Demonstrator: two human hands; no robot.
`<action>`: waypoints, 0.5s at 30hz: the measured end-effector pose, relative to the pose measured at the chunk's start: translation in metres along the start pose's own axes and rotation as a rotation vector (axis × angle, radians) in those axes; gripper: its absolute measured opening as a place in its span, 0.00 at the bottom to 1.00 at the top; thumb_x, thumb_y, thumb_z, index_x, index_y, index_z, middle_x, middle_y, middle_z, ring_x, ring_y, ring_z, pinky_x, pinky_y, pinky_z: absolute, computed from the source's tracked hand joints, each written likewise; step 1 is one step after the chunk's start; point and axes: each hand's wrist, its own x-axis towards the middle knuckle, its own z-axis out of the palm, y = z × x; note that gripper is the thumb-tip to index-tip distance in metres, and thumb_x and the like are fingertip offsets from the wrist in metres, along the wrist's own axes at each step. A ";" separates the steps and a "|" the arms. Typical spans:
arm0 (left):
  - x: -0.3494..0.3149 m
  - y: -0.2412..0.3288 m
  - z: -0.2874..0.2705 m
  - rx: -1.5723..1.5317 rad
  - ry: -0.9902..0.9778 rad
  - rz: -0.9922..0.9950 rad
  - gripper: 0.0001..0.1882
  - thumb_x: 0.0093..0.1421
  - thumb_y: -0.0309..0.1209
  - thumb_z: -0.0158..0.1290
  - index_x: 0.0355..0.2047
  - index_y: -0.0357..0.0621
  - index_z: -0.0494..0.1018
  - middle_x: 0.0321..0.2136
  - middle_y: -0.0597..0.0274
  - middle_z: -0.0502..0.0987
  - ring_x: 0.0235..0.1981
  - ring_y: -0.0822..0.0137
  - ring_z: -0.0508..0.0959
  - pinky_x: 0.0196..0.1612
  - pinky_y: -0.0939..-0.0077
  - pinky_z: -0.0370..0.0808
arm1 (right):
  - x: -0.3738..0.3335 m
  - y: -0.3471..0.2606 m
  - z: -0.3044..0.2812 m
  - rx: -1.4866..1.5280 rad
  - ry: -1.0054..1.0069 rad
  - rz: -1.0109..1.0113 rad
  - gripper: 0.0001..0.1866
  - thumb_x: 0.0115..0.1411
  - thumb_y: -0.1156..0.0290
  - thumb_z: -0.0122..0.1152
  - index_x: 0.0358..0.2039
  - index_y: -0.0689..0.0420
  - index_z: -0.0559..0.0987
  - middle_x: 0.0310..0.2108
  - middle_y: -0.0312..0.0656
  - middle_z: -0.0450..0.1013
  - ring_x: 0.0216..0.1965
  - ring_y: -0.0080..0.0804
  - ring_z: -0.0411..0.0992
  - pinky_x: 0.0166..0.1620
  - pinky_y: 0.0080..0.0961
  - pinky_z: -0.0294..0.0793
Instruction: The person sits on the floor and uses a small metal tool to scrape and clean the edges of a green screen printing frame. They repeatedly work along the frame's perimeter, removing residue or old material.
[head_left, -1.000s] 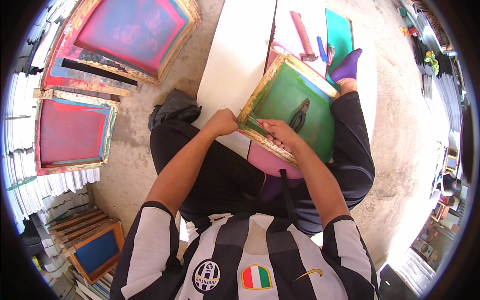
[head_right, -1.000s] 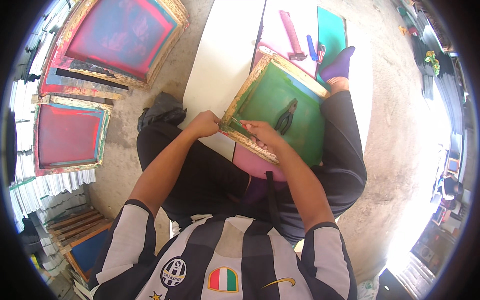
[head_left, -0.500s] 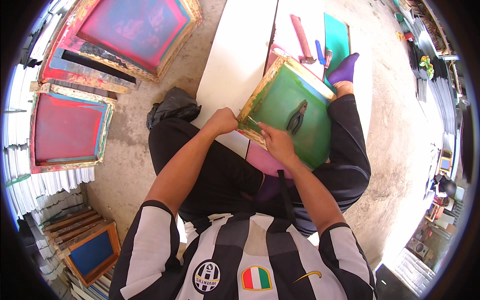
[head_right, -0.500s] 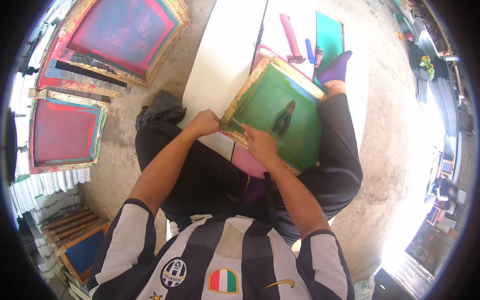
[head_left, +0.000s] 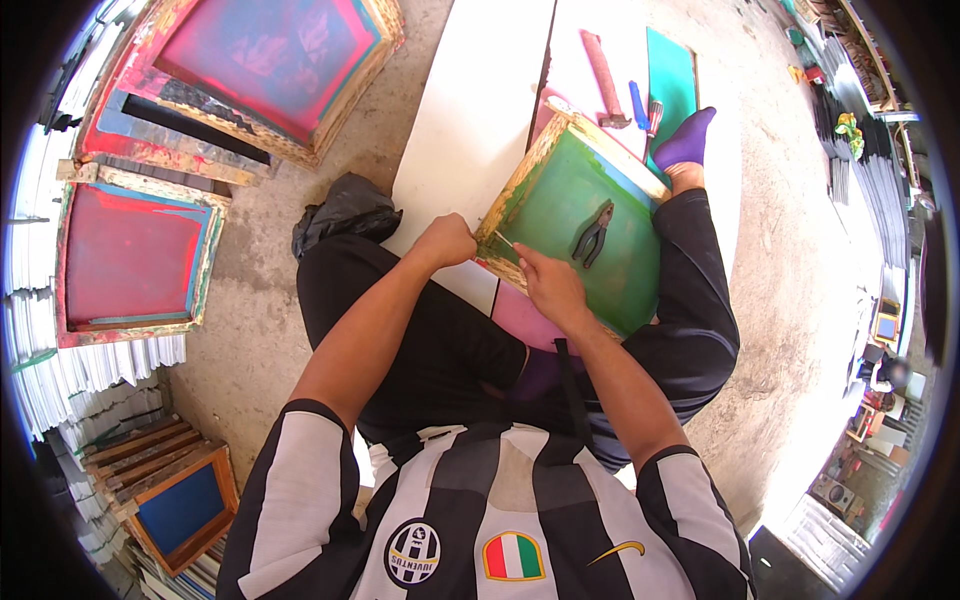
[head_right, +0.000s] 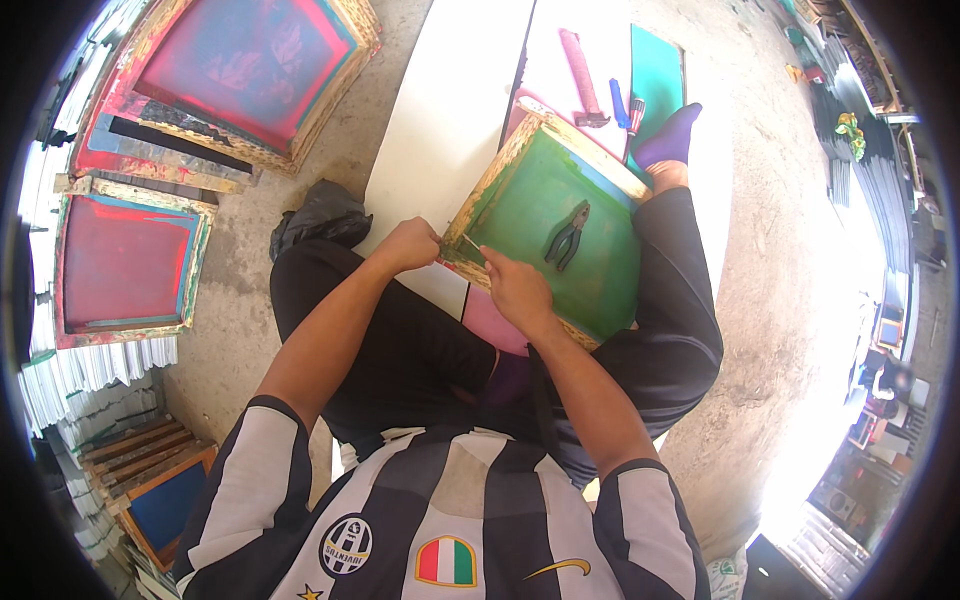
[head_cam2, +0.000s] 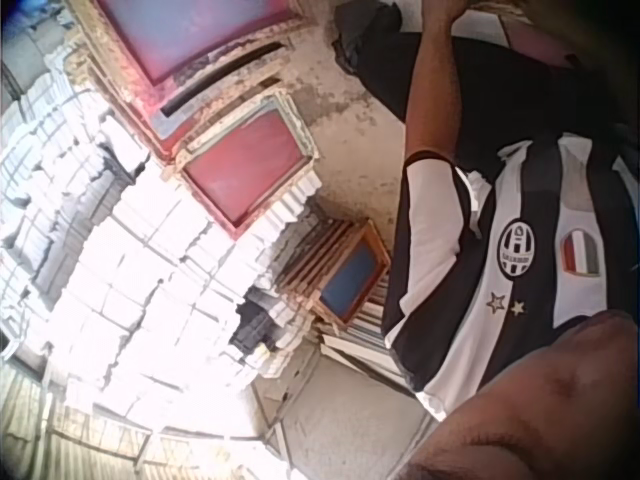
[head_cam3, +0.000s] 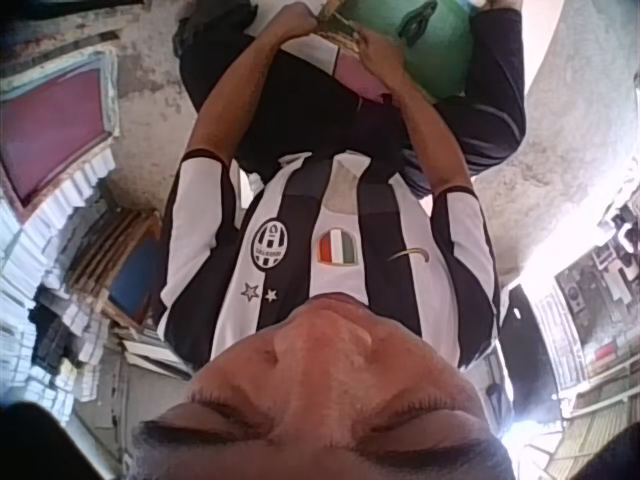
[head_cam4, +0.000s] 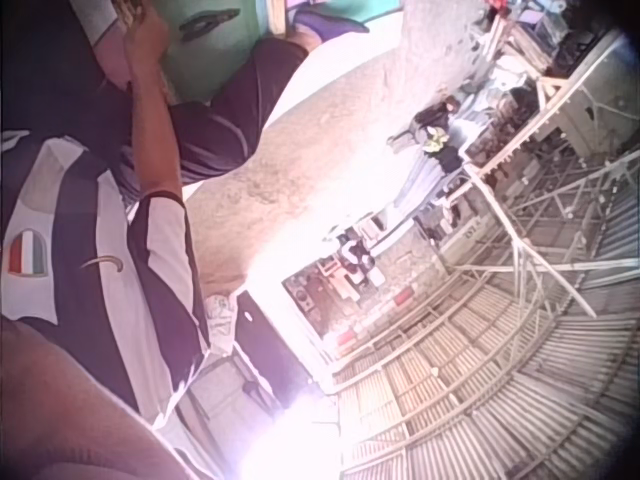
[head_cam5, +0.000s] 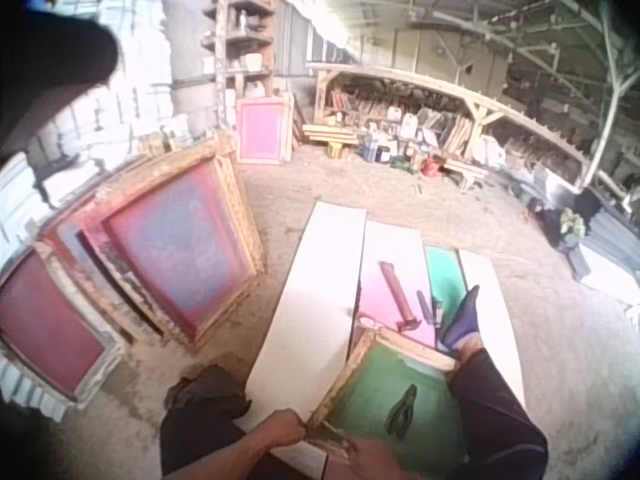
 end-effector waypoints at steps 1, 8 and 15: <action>0.000 -0.001 0.000 -0.004 -0.004 0.001 0.13 0.51 0.28 0.57 0.34 0.35 0.86 0.35 0.33 0.83 0.40 0.41 0.86 0.48 0.55 0.81 | 0.000 -0.001 0.000 -0.014 0.001 -0.004 0.18 0.72 0.60 0.53 0.58 0.44 0.81 0.36 0.55 0.81 0.39 0.58 0.80 0.44 0.54 0.77; 0.004 -0.003 0.003 0.015 0.007 0.002 0.13 0.51 0.28 0.58 0.34 0.35 0.86 0.35 0.33 0.84 0.41 0.40 0.86 0.48 0.55 0.81 | -0.002 -0.011 -0.001 -0.129 -0.011 0.035 0.18 0.72 0.60 0.53 0.58 0.44 0.81 0.35 0.56 0.81 0.39 0.58 0.79 0.43 0.55 0.77; 0.005 -0.004 0.002 -0.003 -0.009 -0.006 0.14 0.51 0.28 0.58 0.35 0.33 0.86 0.36 0.32 0.83 0.42 0.40 0.85 0.49 0.54 0.81 | -0.001 -0.035 -0.010 -0.228 -0.079 0.086 0.19 0.72 0.62 0.50 0.59 0.44 0.80 0.35 0.57 0.81 0.37 0.60 0.80 0.42 0.58 0.77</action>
